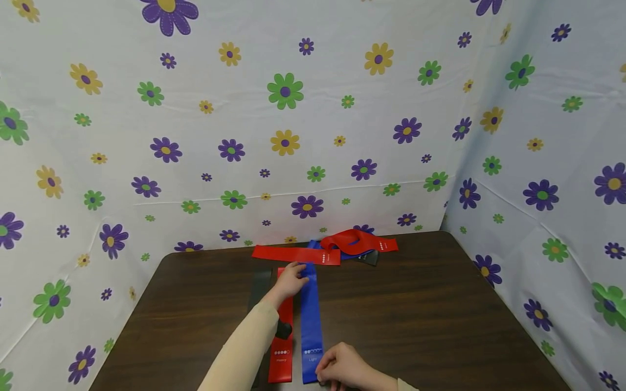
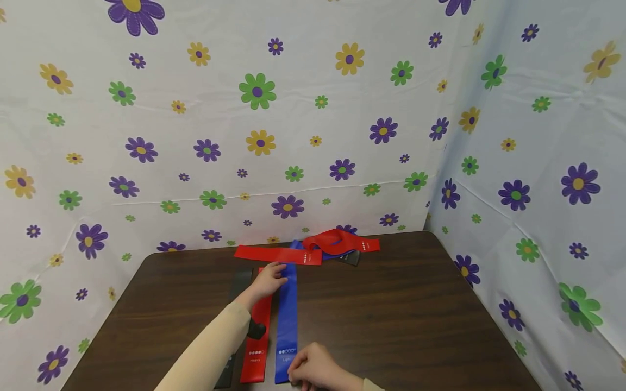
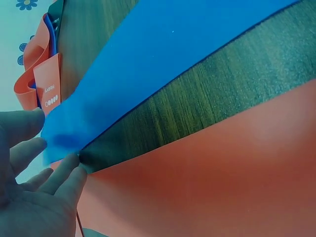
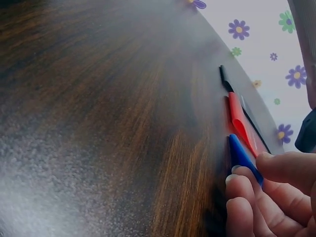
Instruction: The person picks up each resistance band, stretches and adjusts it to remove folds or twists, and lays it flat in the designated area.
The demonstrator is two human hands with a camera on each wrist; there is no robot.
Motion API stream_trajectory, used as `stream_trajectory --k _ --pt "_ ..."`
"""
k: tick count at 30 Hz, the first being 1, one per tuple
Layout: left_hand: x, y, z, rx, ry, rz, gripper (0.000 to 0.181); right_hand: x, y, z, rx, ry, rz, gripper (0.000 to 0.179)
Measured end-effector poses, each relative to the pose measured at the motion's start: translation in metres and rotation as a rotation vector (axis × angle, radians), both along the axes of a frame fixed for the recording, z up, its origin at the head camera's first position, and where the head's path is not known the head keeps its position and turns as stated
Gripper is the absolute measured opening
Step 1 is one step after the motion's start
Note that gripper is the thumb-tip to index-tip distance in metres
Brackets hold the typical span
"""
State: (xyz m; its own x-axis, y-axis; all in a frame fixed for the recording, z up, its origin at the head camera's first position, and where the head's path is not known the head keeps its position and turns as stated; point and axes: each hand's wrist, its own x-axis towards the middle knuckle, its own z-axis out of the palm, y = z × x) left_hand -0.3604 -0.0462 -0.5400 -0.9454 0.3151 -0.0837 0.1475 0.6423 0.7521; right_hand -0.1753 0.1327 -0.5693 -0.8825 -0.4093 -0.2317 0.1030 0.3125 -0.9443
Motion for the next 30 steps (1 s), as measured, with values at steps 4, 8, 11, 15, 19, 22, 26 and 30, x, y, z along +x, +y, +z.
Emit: stream_trajectory --k 4,8,11,15,19,22,26,30 --pt "0.001 0.0 0.0 0.001 -0.027 0.007 0.046 -0.001 0.001 0.0 0.025 0.018 0.018 0.003" --pt "0.001 0.0 0.0 -0.021 -0.036 -0.002 0.045 -0.001 0.001 0.0 0.046 0.046 0.034 0.006" --pt "0.002 0.0 0.001 -0.035 -0.033 -0.02 0.044 -0.001 0.001 0.0 0.052 0.076 0.054 0.008" --pt "0.004 -0.001 0.001 -0.04 -0.03 -0.042 0.044 -0.002 0.001 -0.001 0.066 0.126 0.09 0.011" --pt "0.004 -0.003 0.001 -0.041 -0.018 -0.068 0.043 -0.003 0.0 -0.002 0.096 0.184 0.113 0.015" --pt "0.004 -0.008 0.002 -0.036 0.001 -0.076 0.041 -0.003 0.0 -0.002 0.104 0.208 0.121 0.015" --pt "0.002 -0.019 0.005 -0.032 0.046 -0.033 0.035 -0.007 0.005 0.002 0.078 0.191 0.111 0.012" --pt "-0.004 -0.036 0.008 -0.026 0.09 0.066 0.03 -0.026 0.015 0.012 0.076 0.2 0.068 0.008"
